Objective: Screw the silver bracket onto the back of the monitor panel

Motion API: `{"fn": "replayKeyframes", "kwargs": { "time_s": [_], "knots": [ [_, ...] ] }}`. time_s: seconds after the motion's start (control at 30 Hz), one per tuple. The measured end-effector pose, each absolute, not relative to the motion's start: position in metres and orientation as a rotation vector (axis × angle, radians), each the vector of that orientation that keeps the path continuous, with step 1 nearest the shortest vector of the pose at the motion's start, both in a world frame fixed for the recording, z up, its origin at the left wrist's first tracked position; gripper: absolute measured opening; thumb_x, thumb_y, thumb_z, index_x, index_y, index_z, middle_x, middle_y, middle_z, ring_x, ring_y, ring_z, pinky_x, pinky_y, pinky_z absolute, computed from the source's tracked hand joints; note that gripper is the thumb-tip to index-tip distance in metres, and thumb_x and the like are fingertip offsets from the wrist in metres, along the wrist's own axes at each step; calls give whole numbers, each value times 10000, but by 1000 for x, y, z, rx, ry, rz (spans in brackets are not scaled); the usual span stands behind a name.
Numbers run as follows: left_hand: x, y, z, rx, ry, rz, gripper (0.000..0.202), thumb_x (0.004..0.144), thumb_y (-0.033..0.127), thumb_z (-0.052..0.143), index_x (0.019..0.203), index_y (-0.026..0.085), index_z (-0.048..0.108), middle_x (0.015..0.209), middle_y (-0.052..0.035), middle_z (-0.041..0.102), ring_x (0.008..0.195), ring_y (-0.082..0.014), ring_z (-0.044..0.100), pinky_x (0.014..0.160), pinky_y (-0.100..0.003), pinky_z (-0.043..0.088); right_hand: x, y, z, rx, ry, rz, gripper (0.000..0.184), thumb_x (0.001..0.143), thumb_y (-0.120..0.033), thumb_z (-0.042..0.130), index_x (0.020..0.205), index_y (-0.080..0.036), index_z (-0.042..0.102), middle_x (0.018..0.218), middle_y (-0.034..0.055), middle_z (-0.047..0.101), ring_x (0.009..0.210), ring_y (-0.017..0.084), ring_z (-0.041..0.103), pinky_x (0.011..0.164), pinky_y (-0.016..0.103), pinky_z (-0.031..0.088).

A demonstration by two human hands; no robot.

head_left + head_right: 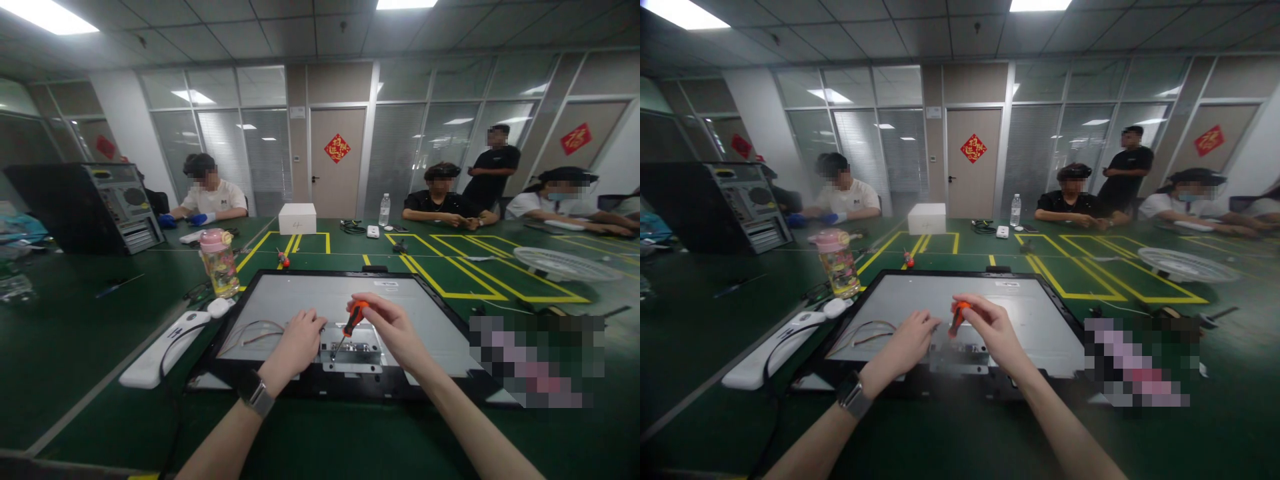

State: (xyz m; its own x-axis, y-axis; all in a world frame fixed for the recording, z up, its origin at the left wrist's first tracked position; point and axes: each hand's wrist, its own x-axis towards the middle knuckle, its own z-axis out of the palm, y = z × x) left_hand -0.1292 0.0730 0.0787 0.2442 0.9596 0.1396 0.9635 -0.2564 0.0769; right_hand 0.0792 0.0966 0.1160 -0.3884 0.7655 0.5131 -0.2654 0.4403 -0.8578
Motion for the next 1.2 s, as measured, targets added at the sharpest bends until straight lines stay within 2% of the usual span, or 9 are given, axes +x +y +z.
{"fn": "replayKeyframes", "kwargs": {
  "time_s": [0.07, 0.17, 0.27, 0.4, 0.57, 0.77, 0.97, 1.13, 1.2],
  "knots": [
    [-129, 73, 79, -2463, -1897, -248, 390, 937, 109, 380, 1256, 194, 586, 1159, -98, 586, 1042, -245, 534, 944, -383, 446, 80, 95, 119, -473, -1642, 1146, 296, 927, -404, 621, 1180, -282, 713, 1044, 70, 749, 984, 246, 706, 896, 427, 552],
    [-129, 74, 79, -2463, -1896, -240, 393, 935, 110, 379, 1261, 187, 586, 1149, -100, 587, 1039, -249, 534, 944, -386, 446, 80, 94, 119, -486, -1673, 1103, 358, 948, -421, 580, 1264, -275, 667, 1095, 82, 749, 1066, 260, 688, 984, 471, 508],
    [-129, 74, 77, -2456, -1892, -246, 403, 933, 107, 378, 1271, 182, 585, 1144, -103, 588, 1035, -258, 535, 938, -397, 451, 78, 97, 116, -506, -1671, 1034, 347, 919, -415, 623, 1233, -283, 686, 1062, 74, 746, 1000, 251, 698, 938, 451, 532],
    [-130, 75, 75, -2459, -1878, -267, 392, 942, 118, 372, 1255, 185, 598, 1135, -103, 591, 1033, -262, 537, 932, -401, 456, 76, 97, 112, -539, -1674, 806, 275, 859, -375, 702, 1112, -275, 745, 887, 47, 717, 877, 228, 664, 876, 411, 536],
    [-130, 76, 74, -2459, -1892, -247, 406, 930, 101, 377, 1262, 189, 594, 1147, -103, 589, 1035, -260, 537, 936, -401, 453, 76, 93, 113, -511, -1684, 880, 340, 965, -377, 535, 1266, -290, 666, 1062, 70, 722, 1020, 239, 668, 930, 430, 524],
    [-130, 76, 75, -2458, -1894, -254, 391, 940, 113, 368, 1248, 186, 597, 1145, -108, 588, 1041, -261, 536, 935, -403, 455, 75, 98, 109, -577, -1612, 772, 236, 849, -319, 709, 1079, -283, 752, 883, 36, 686, 872, 220, 658, 857, 393, 530],
    [-130, 74, 77, -2463, -1891, -258, 405, 930, 105, 370, 1259, 180, 594, 1144, -107, 590, 1039, -261, 535, 945, -409, 456, 76, 97, 110, -532, -1652, 944, 356, 962, -393, 527, 1277, -286, 654, 1125, 77, 710, 1026, 243, 676, 928, 432, 523],
    [-129, 72, 80, -2462, -1899, -244, 407, 931, 108, 370, 1267, 186, 586, 1165, -110, 586, 1052, -255, 532, 949, -400, 454, 75, 96, 110, -551, -1635, 831, 280, 871, -342, 683, 1138, -273, 735, 910, 40, 696, 872, 218, 661, 866, 391, 528],
    [-129, 72, 80, -2464, -1894, -242, 408, 933, 108, 370, 1269, 191, 585, 1162, -110, 585, 1048, -255, 533, 945, -400, 454, 75, 96, 110, -543, -1652, 812, 283, 889, -344, 660, 1155, -277, 729, 915, 42, 684, 890, 221, 652, 879, 396, 519]
  ]
}}
